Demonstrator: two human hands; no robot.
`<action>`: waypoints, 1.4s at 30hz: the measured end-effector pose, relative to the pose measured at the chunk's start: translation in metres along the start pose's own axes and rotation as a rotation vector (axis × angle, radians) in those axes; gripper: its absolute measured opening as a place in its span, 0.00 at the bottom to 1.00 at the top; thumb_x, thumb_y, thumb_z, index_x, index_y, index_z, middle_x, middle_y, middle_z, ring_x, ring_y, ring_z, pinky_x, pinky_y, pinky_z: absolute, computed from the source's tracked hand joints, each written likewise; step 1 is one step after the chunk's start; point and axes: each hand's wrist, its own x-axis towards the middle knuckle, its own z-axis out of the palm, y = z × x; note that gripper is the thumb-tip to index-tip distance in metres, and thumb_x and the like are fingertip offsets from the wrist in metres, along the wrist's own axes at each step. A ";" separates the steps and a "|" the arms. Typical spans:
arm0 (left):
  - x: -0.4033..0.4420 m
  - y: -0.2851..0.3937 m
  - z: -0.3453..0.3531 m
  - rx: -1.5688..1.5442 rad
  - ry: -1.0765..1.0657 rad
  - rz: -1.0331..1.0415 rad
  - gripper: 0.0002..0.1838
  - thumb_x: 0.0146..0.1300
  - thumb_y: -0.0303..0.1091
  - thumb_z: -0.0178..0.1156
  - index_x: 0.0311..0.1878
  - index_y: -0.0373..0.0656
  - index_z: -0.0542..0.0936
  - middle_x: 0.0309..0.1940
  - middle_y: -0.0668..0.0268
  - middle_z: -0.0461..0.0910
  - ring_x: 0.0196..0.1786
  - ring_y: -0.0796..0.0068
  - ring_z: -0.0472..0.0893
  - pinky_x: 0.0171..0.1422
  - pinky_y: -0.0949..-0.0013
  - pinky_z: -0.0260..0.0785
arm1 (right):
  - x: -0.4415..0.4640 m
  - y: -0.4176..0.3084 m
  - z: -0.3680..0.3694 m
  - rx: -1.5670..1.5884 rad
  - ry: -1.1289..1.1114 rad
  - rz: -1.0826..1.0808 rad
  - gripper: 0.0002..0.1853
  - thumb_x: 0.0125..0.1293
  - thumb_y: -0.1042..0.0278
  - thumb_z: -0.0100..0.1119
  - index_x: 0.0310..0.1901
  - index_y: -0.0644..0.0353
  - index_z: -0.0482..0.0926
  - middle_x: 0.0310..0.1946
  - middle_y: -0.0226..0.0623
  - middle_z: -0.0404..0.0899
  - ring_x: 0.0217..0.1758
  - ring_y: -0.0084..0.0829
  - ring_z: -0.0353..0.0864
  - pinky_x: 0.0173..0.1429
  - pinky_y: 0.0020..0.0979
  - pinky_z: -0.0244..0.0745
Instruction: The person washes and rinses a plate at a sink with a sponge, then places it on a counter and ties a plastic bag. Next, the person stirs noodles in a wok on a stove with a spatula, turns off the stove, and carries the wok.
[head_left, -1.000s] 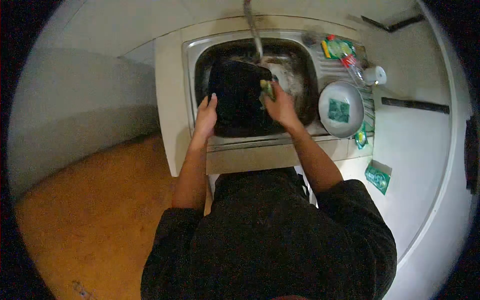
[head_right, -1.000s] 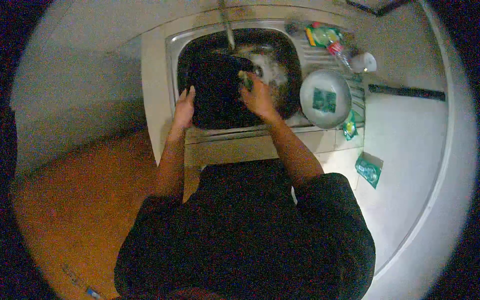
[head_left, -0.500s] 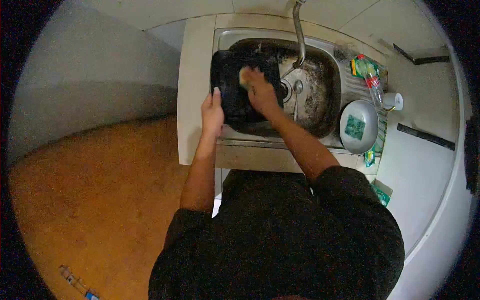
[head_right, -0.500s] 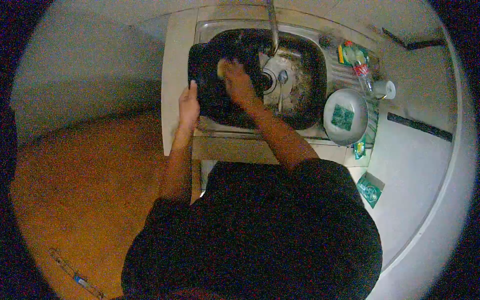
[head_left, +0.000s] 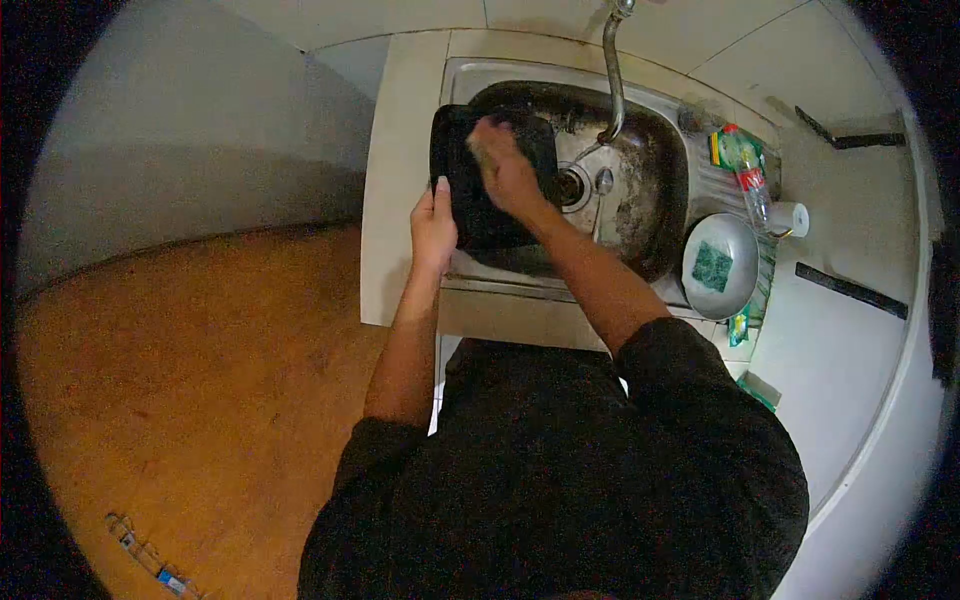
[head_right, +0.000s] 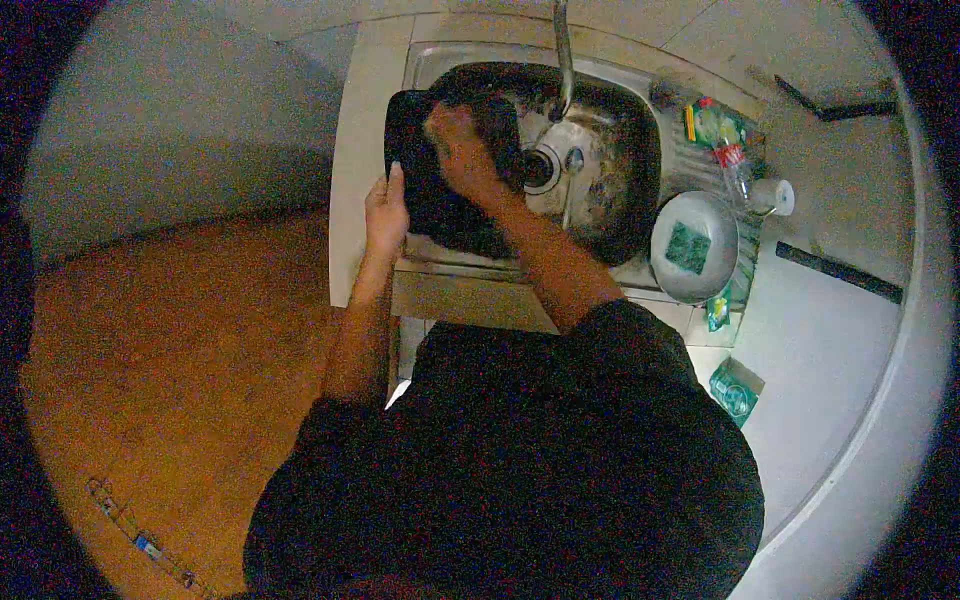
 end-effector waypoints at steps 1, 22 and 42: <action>-0.001 0.005 0.001 -0.071 0.006 -0.038 0.24 0.75 0.46 0.49 0.49 0.31 0.79 0.41 0.65 0.80 0.43 0.77 0.75 0.52 0.74 0.68 | -0.007 -0.005 0.001 0.274 -0.112 -0.146 0.25 0.58 0.81 0.57 0.60 0.59 0.74 0.63 0.48 0.71 0.68 0.46 0.68 0.73 0.42 0.61; -0.006 -0.010 0.011 0.044 -0.041 -0.083 0.26 0.75 0.51 0.45 0.49 0.32 0.79 0.42 0.60 0.81 0.43 0.73 0.78 0.50 0.69 0.70 | -0.012 -0.009 0.001 0.397 -0.326 -0.013 0.29 0.55 0.80 0.53 0.62 0.58 0.70 0.67 0.50 0.65 0.71 0.51 0.62 0.74 0.42 0.58; 0.062 0.019 -0.028 -0.093 -0.085 0.102 0.29 0.68 0.50 0.59 0.60 0.34 0.71 0.46 0.61 0.77 0.42 0.72 0.78 0.51 0.70 0.69 | -0.003 -0.027 -0.126 0.430 0.015 0.374 0.16 0.53 0.62 0.75 0.36 0.65 0.84 0.32 0.35 0.86 0.33 0.23 0.82 0.42 0.27 0.76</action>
